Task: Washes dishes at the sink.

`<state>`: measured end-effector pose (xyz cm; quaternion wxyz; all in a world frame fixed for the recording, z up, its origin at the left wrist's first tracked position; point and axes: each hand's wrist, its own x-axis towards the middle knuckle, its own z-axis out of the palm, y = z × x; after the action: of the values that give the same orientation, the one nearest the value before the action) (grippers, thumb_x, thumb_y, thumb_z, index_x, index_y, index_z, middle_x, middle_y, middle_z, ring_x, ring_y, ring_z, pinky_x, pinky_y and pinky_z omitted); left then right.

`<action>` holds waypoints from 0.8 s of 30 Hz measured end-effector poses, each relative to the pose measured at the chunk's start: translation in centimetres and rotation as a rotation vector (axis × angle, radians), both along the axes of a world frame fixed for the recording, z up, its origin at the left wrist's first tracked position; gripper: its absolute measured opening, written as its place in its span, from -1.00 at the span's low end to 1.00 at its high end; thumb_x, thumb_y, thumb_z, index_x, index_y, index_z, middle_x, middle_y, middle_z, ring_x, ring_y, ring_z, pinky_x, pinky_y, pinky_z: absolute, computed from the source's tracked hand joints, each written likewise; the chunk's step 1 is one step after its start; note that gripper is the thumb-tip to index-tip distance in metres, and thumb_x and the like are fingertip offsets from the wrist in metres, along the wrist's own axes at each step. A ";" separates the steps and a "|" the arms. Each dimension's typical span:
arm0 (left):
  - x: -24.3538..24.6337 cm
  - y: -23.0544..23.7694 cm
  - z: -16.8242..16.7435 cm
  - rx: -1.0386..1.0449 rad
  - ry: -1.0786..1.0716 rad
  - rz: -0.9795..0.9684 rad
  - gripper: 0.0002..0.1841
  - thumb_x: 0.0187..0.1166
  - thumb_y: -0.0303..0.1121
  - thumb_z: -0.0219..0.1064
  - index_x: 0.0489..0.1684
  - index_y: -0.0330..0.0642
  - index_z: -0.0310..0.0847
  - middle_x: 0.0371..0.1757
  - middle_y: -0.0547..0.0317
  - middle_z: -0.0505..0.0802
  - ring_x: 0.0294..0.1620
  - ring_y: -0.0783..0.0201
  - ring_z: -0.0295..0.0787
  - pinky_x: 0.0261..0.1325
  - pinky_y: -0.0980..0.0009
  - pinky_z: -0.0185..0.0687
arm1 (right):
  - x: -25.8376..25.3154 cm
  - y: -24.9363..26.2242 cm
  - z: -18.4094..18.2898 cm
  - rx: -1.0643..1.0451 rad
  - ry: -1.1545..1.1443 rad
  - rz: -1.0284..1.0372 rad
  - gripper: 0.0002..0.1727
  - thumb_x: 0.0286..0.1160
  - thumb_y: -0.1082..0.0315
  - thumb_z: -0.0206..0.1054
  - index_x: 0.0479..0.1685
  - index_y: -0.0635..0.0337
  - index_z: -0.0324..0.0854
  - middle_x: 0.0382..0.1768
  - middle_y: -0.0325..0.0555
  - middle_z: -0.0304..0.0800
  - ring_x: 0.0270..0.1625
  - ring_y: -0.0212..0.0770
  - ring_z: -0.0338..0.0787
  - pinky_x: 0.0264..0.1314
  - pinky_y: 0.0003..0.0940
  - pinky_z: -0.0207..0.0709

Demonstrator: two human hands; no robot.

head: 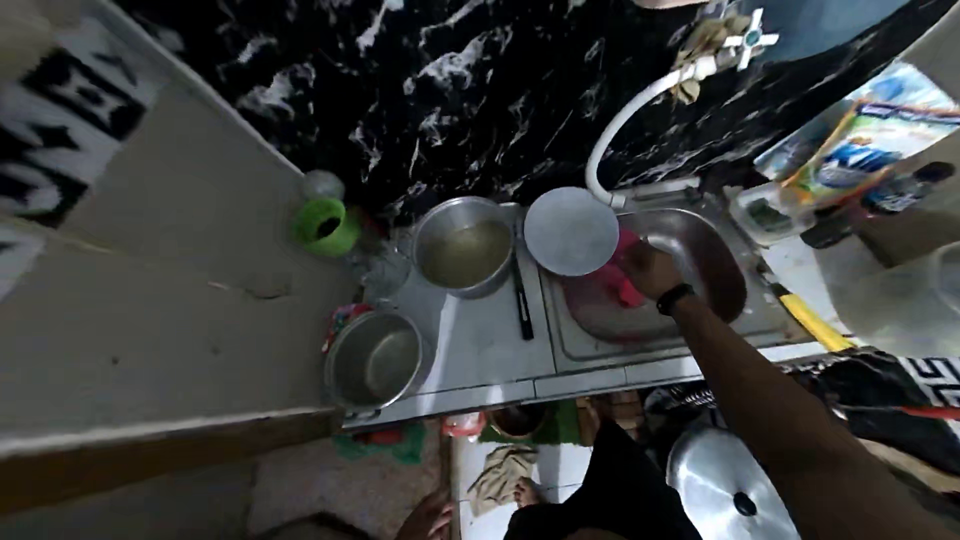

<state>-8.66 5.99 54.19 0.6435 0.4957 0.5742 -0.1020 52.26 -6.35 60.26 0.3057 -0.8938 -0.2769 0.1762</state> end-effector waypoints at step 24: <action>48.5 -1.0 5.5 0.084 -0.399 0.542 -0.49 0.78 -0.44 0.14 0.66 -0.30 0.10 0.20 -0.27 0.69 -0.08 0.05 0.82 -0.05 0.21 0.81 | 6.1 1.5 0.1 -0.083 0.540 -0.024 -0.47 0.71 0.21 0.30 0.49 0.44 0.49 0.41 0.38 0.62 0.44 0.19 0.67 0.57 0.07 0.48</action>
<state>39.86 4.96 59.69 0.7261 0.3612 0.5514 0.1955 58.40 -4.84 60.38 0.3335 -0.8295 -0.1675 0.4156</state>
